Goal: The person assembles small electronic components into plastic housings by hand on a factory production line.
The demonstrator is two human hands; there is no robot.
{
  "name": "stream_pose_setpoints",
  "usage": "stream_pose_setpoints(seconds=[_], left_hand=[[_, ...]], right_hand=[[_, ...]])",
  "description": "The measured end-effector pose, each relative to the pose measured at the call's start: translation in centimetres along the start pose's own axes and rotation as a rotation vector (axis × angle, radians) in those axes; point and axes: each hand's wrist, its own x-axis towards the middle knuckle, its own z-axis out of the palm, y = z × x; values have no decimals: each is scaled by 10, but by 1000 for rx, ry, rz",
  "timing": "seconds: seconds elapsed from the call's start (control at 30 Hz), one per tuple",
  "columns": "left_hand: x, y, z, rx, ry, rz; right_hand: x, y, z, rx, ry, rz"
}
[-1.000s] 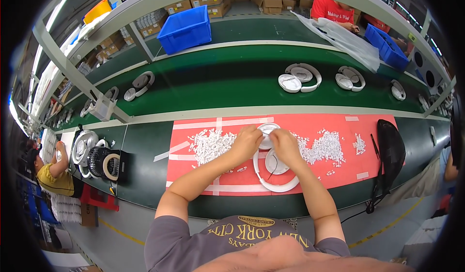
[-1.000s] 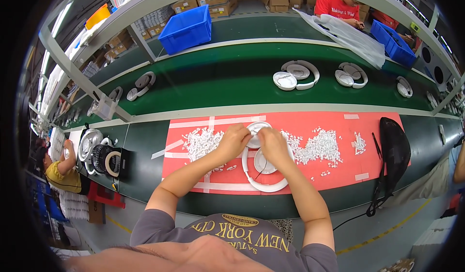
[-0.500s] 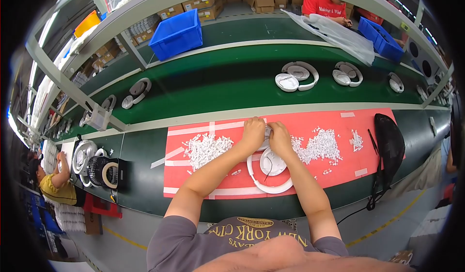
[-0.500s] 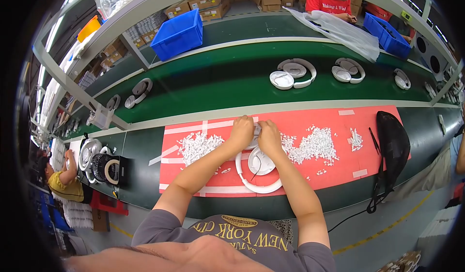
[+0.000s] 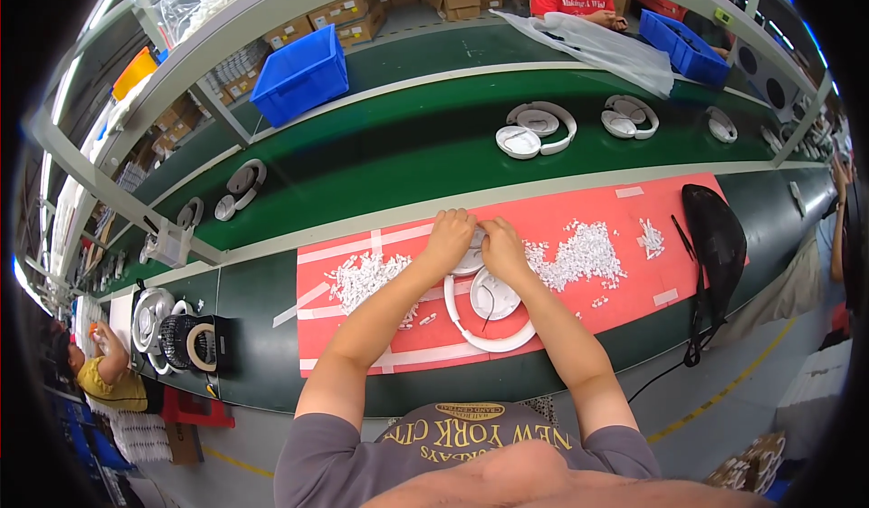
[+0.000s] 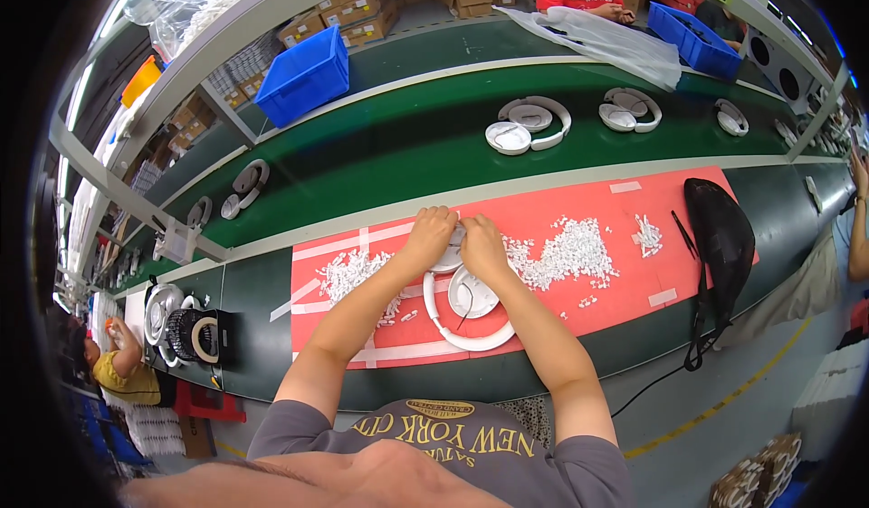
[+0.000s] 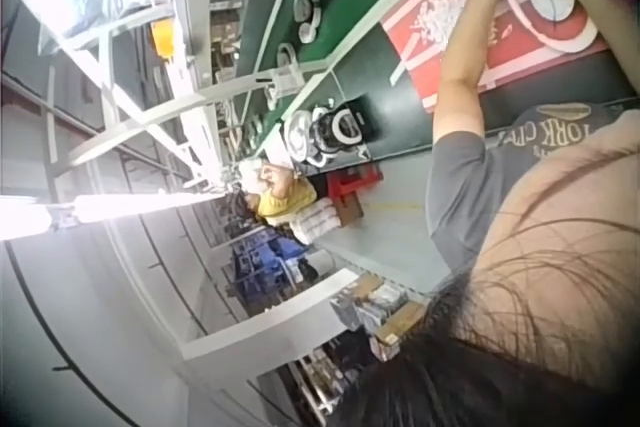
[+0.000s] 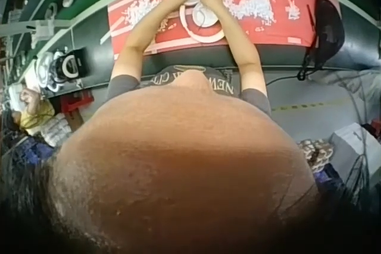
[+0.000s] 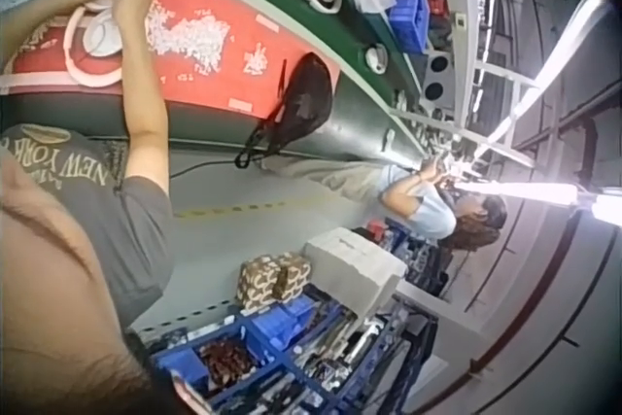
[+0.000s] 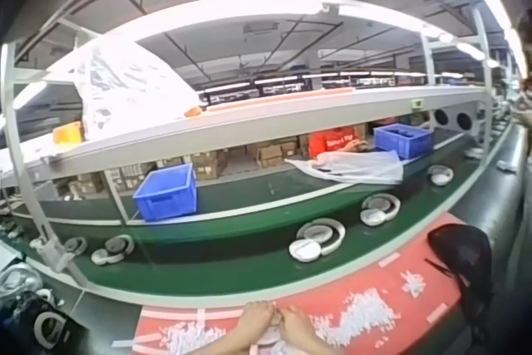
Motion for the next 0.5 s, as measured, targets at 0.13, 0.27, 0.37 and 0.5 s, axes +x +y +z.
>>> stream_pose_setpoints(seconds=[0.13,0.27,0.37,0.5], left_hand=[[-3,0,-3,4,14,45],[-2,-7,-4,-49,-24,93],[-6,-16,-5,-118,-89,76],[-14,-30,-10,-247,-261,-65]], right_hand=[[1,-2,-18,96,-136,74],[-15,14,-80,-304,65,-54],[-24,41,-90,-294,-285,16],[-18,44,-79,-177,-351,5]])
